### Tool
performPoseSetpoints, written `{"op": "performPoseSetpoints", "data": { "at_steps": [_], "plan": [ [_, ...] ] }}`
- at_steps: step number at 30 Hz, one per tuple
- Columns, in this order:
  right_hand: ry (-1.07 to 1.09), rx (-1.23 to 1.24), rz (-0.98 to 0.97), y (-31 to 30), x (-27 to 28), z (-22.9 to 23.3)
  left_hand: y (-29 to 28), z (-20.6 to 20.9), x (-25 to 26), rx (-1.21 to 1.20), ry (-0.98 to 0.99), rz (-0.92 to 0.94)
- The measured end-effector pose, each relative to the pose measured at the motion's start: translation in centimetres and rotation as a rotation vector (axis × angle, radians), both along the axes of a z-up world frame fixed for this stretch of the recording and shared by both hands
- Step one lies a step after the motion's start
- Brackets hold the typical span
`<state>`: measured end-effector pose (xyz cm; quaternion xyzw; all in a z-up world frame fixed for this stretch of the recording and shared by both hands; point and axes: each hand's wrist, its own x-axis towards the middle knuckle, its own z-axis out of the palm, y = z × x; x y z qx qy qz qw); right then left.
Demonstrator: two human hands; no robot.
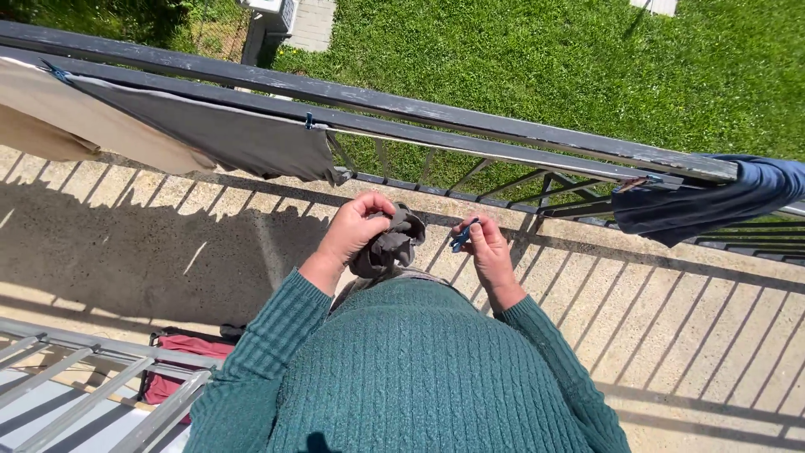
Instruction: The person takes clothes from a laundry basket and hangs them on a balcony railing using clothespins. The person handles dark-colored garments, unfolds them, and secures them to the railing with blue clothespins.
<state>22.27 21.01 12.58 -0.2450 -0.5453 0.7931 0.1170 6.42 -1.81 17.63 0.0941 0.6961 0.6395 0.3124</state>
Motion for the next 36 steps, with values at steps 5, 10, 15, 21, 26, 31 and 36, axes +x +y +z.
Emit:
{"op": "performPoseSetpoints", "data": {
  "at_steps": [5, 10, 15, 21, 26, 31, 36],
  "plan": [
    [0.021, -0.044, -0.001, 0.7, 2.4, -0.9, 1.6, 1.9, 1.4, -0.058, 0.069, -0.033],
    [-0.102, -0.135, 0.019, 1.8, 3.7, -3.3, 3.9, 2.5, 1.8, 0.009, 0.203, -0.023],
    [-0.45, -0.407, 0.147, 3.2, 3.6, -4.8, 5.8, 13.4, 4.1, 0.149, 0.305, -0.314],
    [-0.225, -0.848, 0.04, 4.4, -0.5, -6.2, 5.3, 15.9, 7.2, 0.035, 0.298, -0.871],
    [-0.113, -0.783, 0.04, 6.8, -3.9, -3.4, 4.1, 8.5, 6.4, -0.23, 0.386, -0.811],
    [0.038, -0.669, 0.031, 7.1, -2.8, -0.6, 6.9, 7.2, 5.7, -0.135, 0.737, -0.462],
    [0.149, -0.569, 0.029, 8.9, -3.4, 2.5, 9.5, -0.6, 5.4, 0.451, 0.372, -0.42]
  ]
}}
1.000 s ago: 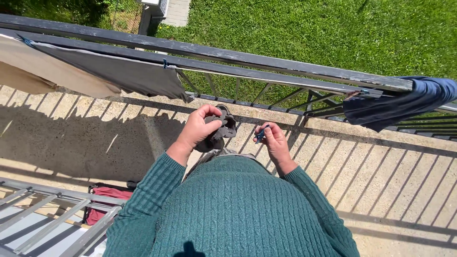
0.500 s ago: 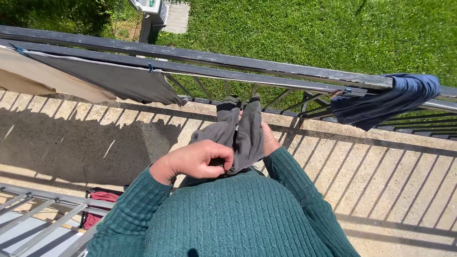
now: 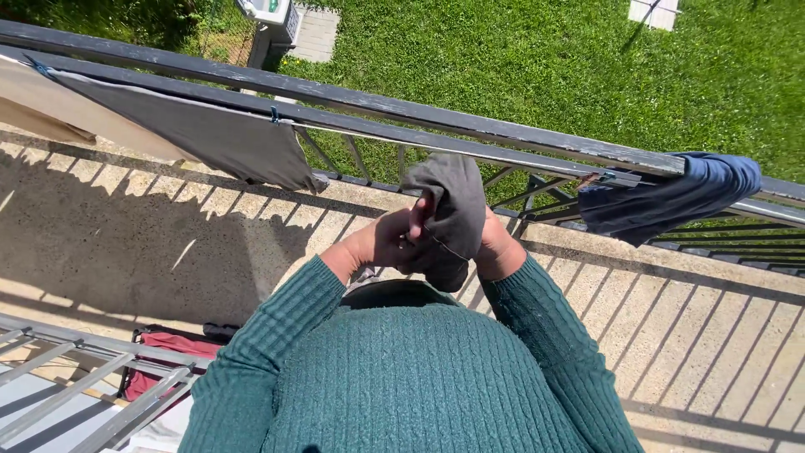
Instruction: The person takes clothes from a laundry basket and hangs them on a balcony railing using clothespins. The person handles dark-colored garments, unfolds them, and secures them to the railing with blue clothespins.
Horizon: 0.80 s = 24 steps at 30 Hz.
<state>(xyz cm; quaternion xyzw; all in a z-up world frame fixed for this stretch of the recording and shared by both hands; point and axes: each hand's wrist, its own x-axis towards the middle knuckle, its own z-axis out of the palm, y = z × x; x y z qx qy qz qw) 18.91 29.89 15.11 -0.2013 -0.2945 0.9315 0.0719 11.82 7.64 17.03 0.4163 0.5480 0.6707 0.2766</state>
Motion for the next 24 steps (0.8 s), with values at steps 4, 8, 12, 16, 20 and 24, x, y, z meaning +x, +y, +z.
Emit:
{"op": "performPoseSetpoints", "data": {
  "at_steps": [4, 8, 12, 16, 20, 24],
  "plan": [
    [0.097, 0.091, -0.068, 5.1, 2.3, 2.5, 2.0, 2.0, 0.6, 0.025, 0.078, 0.0],
    [0.162, 0.154, -0.124, 9.3, 6.7, 4.9, 0.9, -0.3, -1.1, -0.076, 0.126, 0.233],
    [0.261, 0.237, -0.197, 9.8, 11.0, 7.1, -0.4, 2.8, -1.7, -0.128, 0.435, 0.223],
    [0.368, 0.316, -0.259, 10.5, 13.3, 9.1, -1.8, 0.3, -1.1, -0.442, 0.411, -0.018],
    [0.467, 0.379, -0.296, 11.3, 13.8, 13.0, -2.2, -0.6, -1.5, -0.884, 0.672, -0.224],
    [0.399, 0.458, -0.454, 16.0, 18.4, 12.5, -6.0, -5.6, -3.3, -1.159, 0.778, -0.27]
  ]
}}
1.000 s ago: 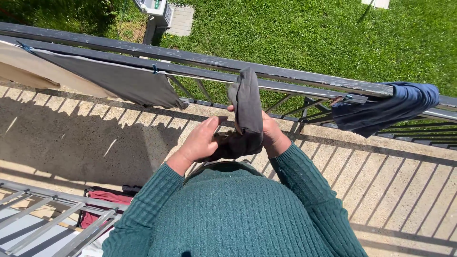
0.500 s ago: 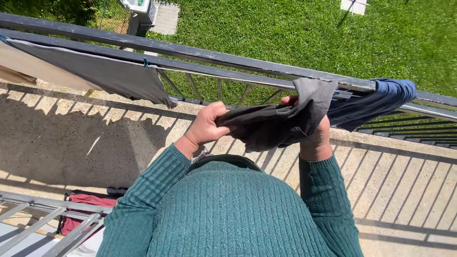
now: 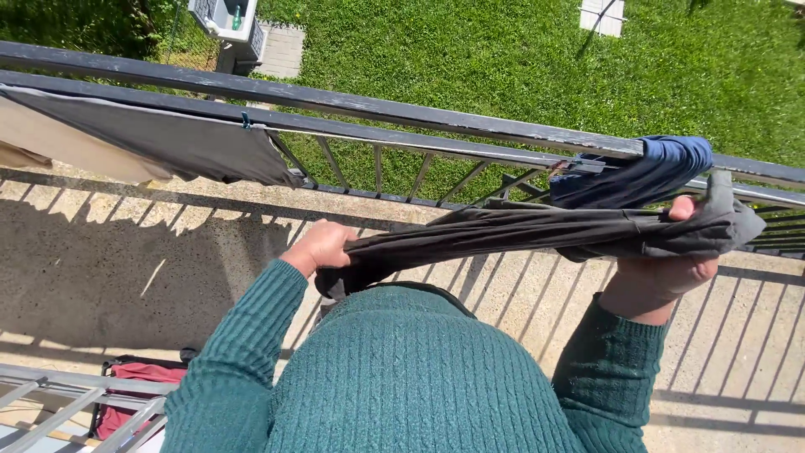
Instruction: The person takes clothes from a laundry basket and hangs them on a balcony railing using clothespins. The person handles dark-colored garments, unfolds them, and secures them to the railing with blue clothespins.
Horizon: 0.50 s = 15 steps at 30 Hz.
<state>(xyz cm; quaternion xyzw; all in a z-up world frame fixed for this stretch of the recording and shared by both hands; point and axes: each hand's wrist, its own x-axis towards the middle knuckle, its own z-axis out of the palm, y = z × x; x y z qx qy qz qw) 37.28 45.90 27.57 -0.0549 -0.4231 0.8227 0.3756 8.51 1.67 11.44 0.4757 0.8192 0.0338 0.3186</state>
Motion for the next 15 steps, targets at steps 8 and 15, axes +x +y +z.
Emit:
{"op": "performPoseSetpoints", "data": {
  "at_steps": [8, 15],
  "plan": [
    [-0.714, 0.153, -0.455, 6.4, 8.2, -12.7, -1.9, 7.2, -0.3, 0.968, -0.948, 0.901],
    [-1.468, 1.043, -0.026, -3.5, 2.1, -12.5, 6.5, 13.6, 4.5, 0.888, -0.869, 0.332]
  ]
}}
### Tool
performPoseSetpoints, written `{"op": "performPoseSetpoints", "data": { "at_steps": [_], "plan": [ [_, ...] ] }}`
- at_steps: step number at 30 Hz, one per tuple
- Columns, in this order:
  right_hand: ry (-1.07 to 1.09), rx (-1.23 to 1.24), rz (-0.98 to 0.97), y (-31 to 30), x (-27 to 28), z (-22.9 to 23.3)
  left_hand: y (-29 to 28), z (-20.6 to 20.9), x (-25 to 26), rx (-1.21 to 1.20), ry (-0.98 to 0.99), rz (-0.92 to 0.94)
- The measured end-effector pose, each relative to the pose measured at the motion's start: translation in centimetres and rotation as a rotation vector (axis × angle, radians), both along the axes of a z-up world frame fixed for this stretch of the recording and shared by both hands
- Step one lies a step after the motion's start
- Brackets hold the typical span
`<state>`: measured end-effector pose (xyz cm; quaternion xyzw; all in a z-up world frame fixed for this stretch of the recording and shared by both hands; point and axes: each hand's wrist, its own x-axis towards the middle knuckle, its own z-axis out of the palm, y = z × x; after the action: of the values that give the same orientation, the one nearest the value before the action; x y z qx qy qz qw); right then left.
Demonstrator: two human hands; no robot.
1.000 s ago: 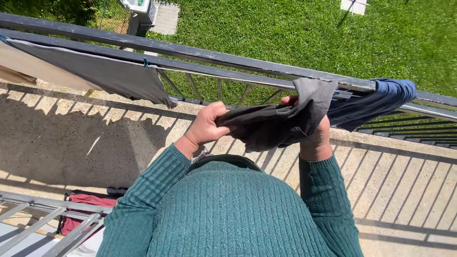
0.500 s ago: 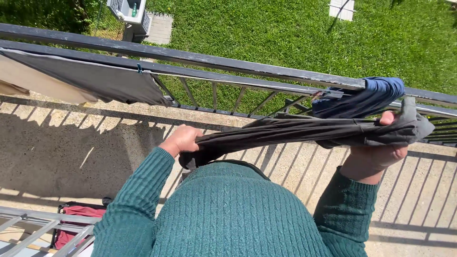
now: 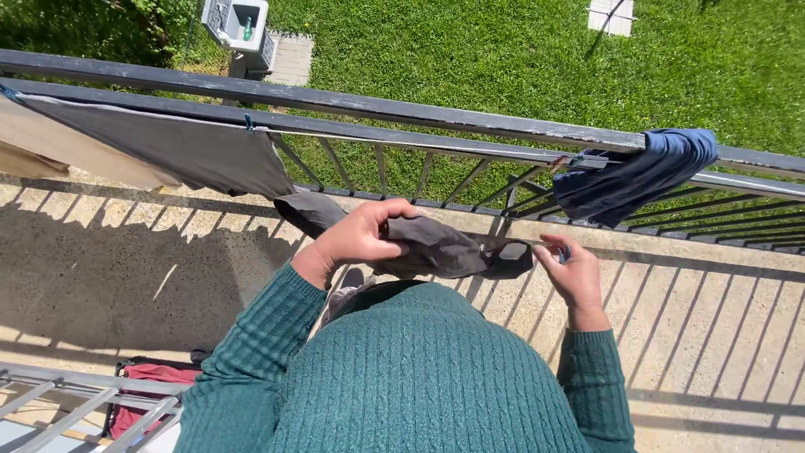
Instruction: The person takes clothes from a laundry basket and hangs them on a balcony railing using clothespins. The person handles dark-colored garments, unfolds them, and secures them to the railing with blue clothespins.
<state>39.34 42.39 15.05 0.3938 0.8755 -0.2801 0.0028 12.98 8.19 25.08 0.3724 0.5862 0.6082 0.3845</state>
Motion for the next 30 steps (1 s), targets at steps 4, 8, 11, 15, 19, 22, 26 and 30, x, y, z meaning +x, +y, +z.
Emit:
{"op": "performPoseSetpoints", "data": {
  "at_steps": [4, 8, 11, 15, 19, 22, 26, 30],
  "plan": [
    [0.526, -0.581, 0.585, -10.9, -7.6, 4.8, 4.6, 2.8, 4.3, -0.103, 0.419, -0.13],
    [0.446, -0.671, 0.64, -13.6, -8.8, -0.7, 3.4, -2.9, 3.8, -0.138, 0.229, -0.041],
    [0.461, -1.053, 0.484, -14.0, -9.8, 4.9, 2.6, -3.5, 2.5, -0.051, 0.008, 0.046],
    [0.654, -1.623, 0.347, -15.3, -9.6, 4.2, 1.9, -3.7, 3.3, -0.031, 0.217, 0.089],
    [0.927, -1.024, 0.577, -13.3, -11.9, 1.0, 2.0, -2.8, 2.0, -0.04, 0.281, 0.348],
    [0.985, -0.382, 0.591, -15.5, -11.5, 7.0, 2.4, -3.0, 2.2, 0.048, 0.133, 0.503],
    [0.925, -0.339, 0.648, -16.1, -12.4, 5.6, 3.0, -2.2, 2.7, 0.084, 0.079, 0.531],
    [1.015, -0.723, 0.198, -14.3, -12.4, 3.1, 2.3, -0.8, 2.1, 0.08, 0.11, 0.522]
  ]
}}
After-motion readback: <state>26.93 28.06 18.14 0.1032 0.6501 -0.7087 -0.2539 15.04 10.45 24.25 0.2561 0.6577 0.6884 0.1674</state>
